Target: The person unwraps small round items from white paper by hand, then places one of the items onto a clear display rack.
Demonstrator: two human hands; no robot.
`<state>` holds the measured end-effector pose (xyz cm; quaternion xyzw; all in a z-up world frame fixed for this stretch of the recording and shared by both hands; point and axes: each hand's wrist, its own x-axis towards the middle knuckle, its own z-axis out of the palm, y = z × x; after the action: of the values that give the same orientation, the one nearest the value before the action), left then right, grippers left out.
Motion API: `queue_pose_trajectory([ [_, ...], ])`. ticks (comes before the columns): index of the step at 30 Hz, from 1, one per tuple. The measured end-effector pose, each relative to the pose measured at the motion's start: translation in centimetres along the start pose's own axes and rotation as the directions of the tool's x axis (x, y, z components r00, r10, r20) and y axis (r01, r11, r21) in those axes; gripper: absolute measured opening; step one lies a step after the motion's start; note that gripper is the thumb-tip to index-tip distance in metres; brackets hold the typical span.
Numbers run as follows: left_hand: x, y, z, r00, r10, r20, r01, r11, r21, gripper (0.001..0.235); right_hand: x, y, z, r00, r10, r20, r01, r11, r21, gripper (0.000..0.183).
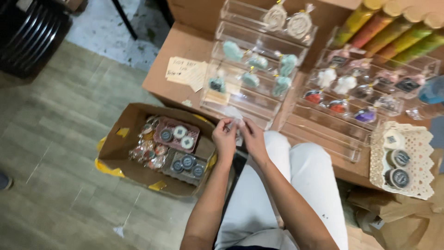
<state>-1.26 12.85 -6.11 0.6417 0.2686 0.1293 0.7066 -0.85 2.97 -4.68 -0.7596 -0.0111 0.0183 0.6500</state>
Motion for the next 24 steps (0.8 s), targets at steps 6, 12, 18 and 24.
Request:
queue_pose_trajectory([
  [6, 2.1, -1.4, -4.3, 0.986, -0.089, -0.139, 0.059, 0.977, -0.205, 0.018, -0.3, 1.0, 4.2, 0.994, -0.013, 0.104, 0.028, 0.988, -0.15, 0.021],
  [12, 3.7, -3.6, -9.4, 0.953, -0.152, -0.262, 0.109, 0.979, -0.171, 0.014, 0.4, 1.7, 8.9, 0.962, 0.202, 0.182, -0.189, 0.978, -0.087, 0.012],
  [18, 5.3, -3.2, -13.5, 0.858, -0.342, -0.384, 0.258, 0.932, -0.255, 0.018, 1.9, 1.3, 12.6, 0.956, 0.145, 0.254, -0.062, 0.949, -0.31, 0.025],
  [24, 9.0, -4.8, -14.8, 0.788, -0.253, -0.562, 0.128, 0.959, -0.253, 0.008, 4.0, 1.4, 15.4, 0.931, 0.151, 0.333, -0.006, 0.916, -0.401, 0.03],
])
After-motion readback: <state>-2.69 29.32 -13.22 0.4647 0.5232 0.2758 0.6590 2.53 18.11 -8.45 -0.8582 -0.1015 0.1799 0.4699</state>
